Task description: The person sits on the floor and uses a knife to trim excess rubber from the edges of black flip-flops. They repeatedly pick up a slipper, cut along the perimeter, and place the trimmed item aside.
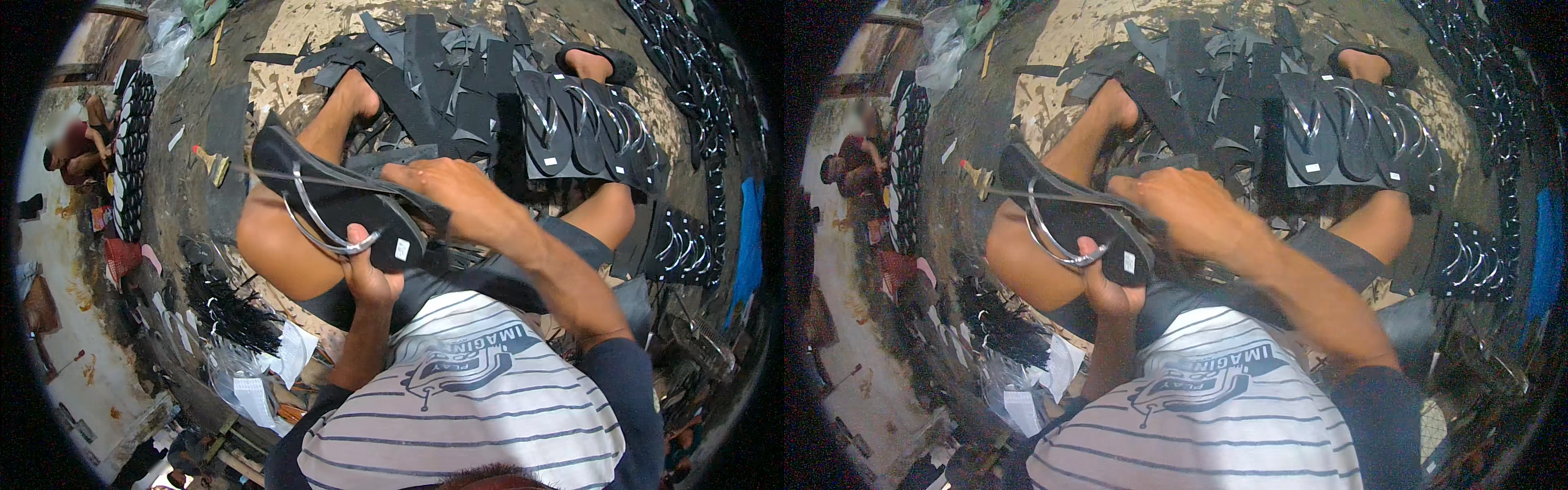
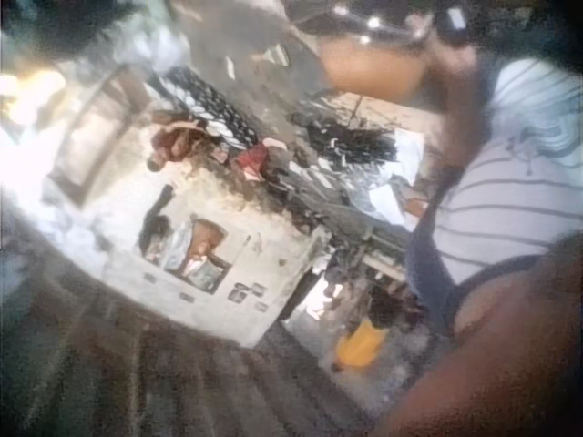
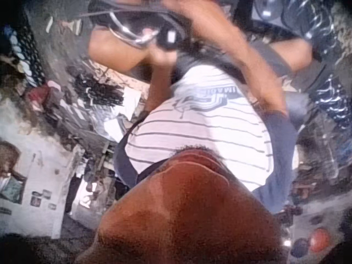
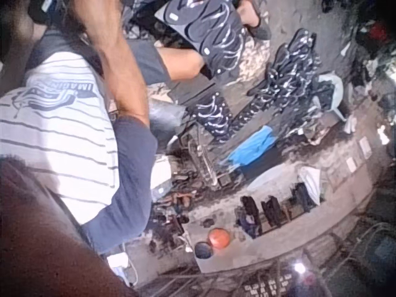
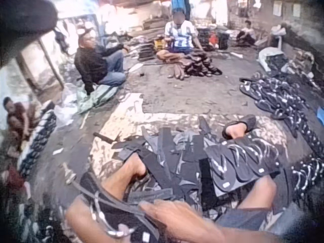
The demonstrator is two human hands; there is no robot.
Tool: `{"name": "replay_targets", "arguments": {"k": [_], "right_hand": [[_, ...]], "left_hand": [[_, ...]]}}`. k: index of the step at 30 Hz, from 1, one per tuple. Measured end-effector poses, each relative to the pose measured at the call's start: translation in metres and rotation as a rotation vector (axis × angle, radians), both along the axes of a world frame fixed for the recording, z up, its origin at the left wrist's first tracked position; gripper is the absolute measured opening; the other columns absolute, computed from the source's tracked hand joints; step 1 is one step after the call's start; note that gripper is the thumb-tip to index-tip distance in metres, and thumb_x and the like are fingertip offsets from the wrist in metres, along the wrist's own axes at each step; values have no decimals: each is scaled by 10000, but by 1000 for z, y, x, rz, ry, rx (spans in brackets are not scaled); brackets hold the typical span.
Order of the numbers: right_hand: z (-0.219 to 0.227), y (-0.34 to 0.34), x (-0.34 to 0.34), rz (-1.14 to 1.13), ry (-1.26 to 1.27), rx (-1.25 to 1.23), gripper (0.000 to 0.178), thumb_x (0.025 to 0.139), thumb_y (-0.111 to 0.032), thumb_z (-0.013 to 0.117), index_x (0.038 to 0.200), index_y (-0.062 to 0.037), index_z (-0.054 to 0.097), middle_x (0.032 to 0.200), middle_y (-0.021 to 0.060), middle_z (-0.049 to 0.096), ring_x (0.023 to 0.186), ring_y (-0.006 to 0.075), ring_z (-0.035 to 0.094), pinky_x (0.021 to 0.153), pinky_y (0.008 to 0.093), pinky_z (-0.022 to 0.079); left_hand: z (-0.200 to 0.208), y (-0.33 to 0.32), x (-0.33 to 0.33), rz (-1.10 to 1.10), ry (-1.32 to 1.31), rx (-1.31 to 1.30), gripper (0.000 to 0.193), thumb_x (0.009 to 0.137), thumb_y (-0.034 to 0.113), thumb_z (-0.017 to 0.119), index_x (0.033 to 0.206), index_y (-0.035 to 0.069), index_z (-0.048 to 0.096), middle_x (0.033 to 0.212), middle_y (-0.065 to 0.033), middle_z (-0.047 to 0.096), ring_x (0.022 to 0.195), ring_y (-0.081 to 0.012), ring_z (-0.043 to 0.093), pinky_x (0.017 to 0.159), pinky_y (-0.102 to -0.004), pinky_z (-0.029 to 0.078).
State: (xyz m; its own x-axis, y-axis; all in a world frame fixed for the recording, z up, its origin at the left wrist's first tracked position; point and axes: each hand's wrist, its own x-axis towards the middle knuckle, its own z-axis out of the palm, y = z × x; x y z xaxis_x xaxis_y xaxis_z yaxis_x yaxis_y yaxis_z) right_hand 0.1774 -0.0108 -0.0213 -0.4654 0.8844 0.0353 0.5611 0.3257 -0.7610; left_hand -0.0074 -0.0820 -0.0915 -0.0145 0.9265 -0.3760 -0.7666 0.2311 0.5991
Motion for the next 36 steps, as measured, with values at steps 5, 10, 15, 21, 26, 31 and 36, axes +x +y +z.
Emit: {"name": "replay_targets", "arguments": {"k": [5,10,15,21,26,31,36], "right_hand": [[4,15,5,156,-35,-76,380,755,-124,673,1115,-55,571,947,178,664,917,413,650,743,486,511],[-48,27,-41,-47,69,154,316,843,-178,604,1146,-100,556,890,196,636,852,439,659,699,530,522],[-61,68,-87,-149,185,192,282,855,-145,596,1130,-85,587,945,193,664,889,413,660,726,509,506],[-56,176,-80,-230,192,154,328,863,-220,655,1151,-67,622,970,230,684,919,412,666,766,493,522],[14,82,-16,-155,590,-529,403,932,-394,691,1071,-16,668,872,61,686,806,104,592,718,306,505],[11,0,15,-339,564,-241,396,921,-317,722,1129,4,620,911,144,712,816,161,663,719,332,513],[21,-51,1,-312,490,-207,356,900,-252,738,1141,-25,608,1000,181,686,862,284,700,744,378,539]], "left_hand": [[1,-6,-4,-76,-17,-44,382,1030,245,498,1315,-9,508,1208,-147,627,1101,-269,646,972,-442,546],[13,-3,0,-11,8,-4,387,1034,232,480,1353,13,491,1221,-141,626,1103,-272,646,983,-444,534],[-12,-7,-15,-49,-21,-31,459,1018,405,521,1286,32,545,1184,-134,640,1056,-283,650,955,-467,533],[7,-30,4,-11,168,-56,332,897,153,679,1194,36,587,1032,-65,642,925,-191,652,843,-397,579],[-14,-21,-20,-209,464,92,302,900,197,702,1130,19,621,956,-46,642,812,-126,618,730,-303,535],[66,38,-5,-355,240,285,541,1011,384,491,1321,-59,488,1260,-146,621,1172,-214,603,1071,-379,433],[88,50,-17,-531,828,274,490,946,472,663,1088,3,645,965,-14,657,835,-77,591,724,-241,495]]}}
